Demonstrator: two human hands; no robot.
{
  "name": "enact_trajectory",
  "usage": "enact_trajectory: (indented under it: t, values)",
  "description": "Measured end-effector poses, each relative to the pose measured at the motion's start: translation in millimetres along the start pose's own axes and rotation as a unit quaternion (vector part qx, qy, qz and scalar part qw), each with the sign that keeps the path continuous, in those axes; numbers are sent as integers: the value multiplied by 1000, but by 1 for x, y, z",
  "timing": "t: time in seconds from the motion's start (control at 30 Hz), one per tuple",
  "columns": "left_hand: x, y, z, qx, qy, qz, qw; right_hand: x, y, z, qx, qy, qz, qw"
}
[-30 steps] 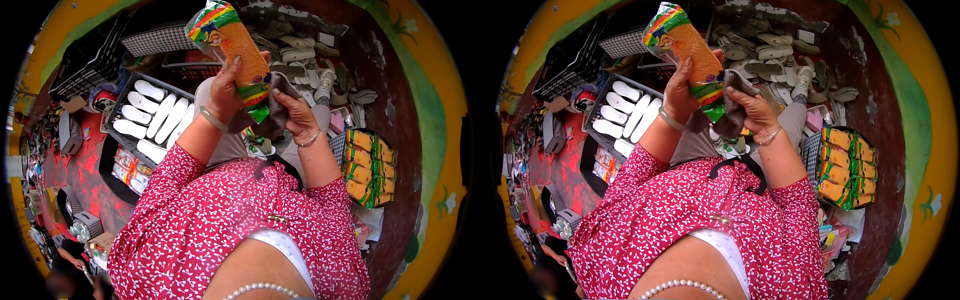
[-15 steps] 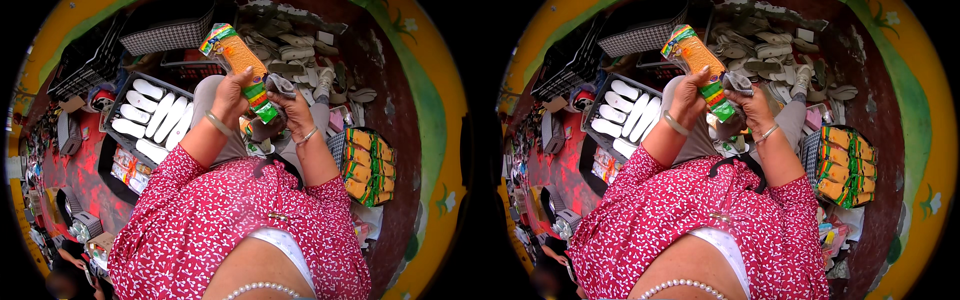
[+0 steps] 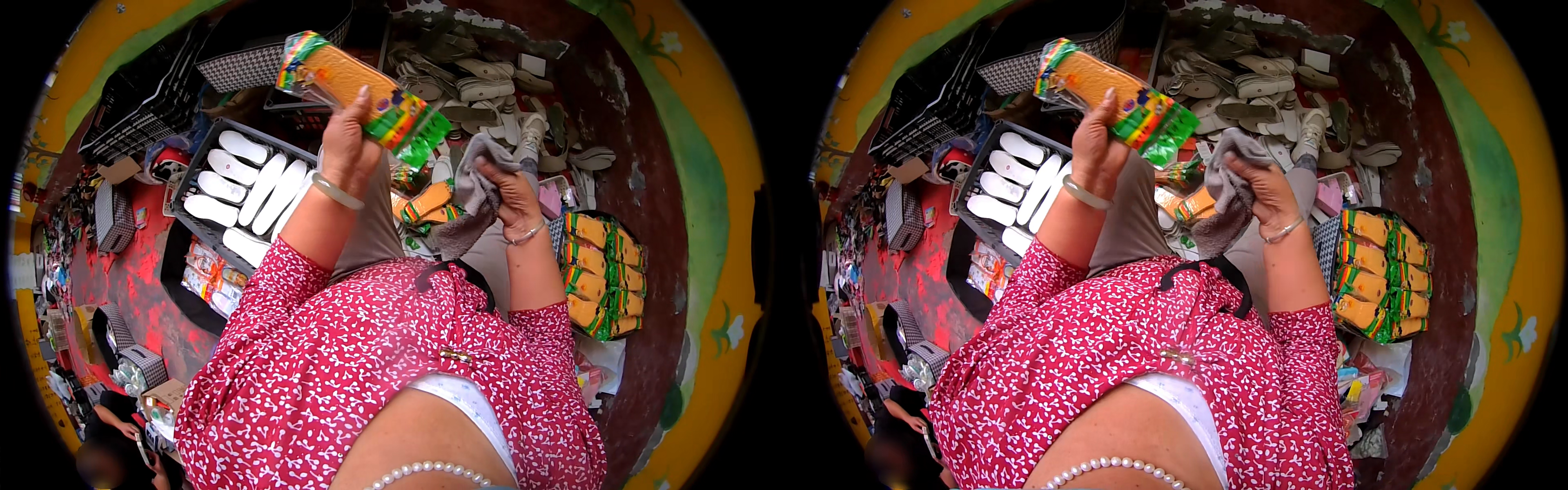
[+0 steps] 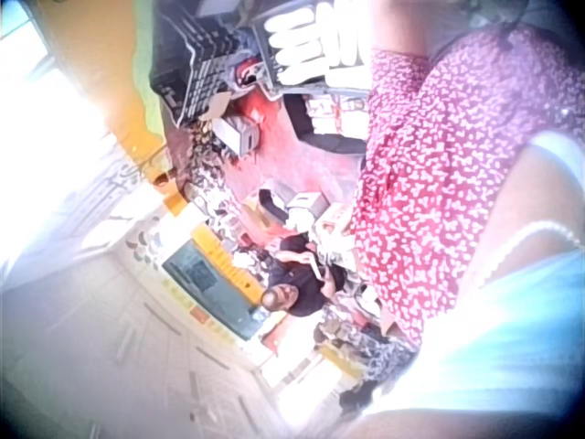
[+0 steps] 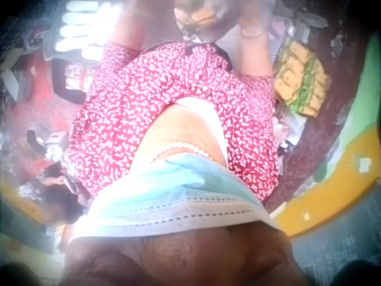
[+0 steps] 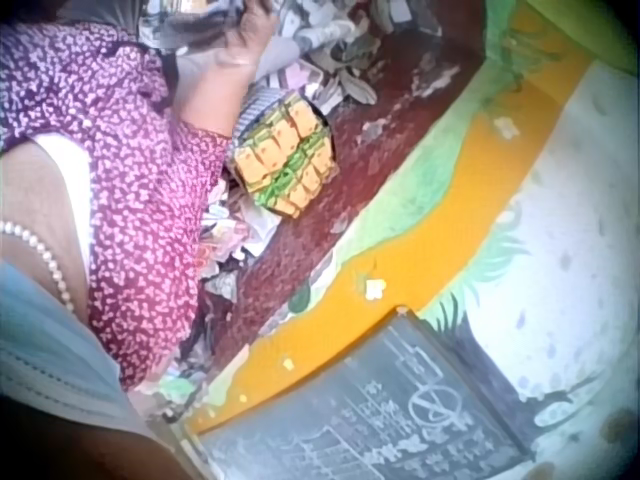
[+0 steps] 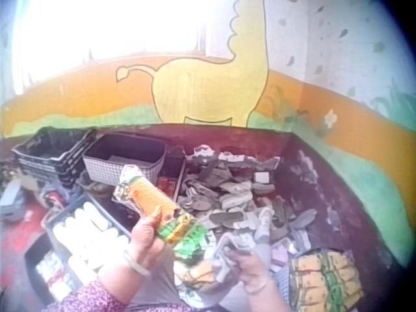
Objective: The person sits on the floor and places orange shoe insoles into plastic packaging, using a cloth to wipe the insoles before sealing them.
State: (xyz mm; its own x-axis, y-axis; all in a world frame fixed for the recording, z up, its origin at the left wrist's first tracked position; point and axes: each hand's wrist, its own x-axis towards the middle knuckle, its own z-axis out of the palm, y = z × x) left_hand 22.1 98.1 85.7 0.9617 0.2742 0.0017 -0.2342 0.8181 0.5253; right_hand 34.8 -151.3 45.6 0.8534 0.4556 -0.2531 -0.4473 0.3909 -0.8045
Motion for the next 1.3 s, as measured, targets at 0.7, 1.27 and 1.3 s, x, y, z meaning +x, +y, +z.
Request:
enact_trajectory:
  t: [0.7, 1.27, 1.3]
  values:
    - [-27, -39, 20, 55, -99, 94, 989, 10, 24, 74, 313, -31, -6, 949]
    - [-20, -32, 19, -34, -17, 49, 998, 13, 45, 55, 197, 123, -66, 970]
    - [-19, -30, 18, -34, -12, 41, 999, 12, 46, 54, 194, 116, -59, 972]
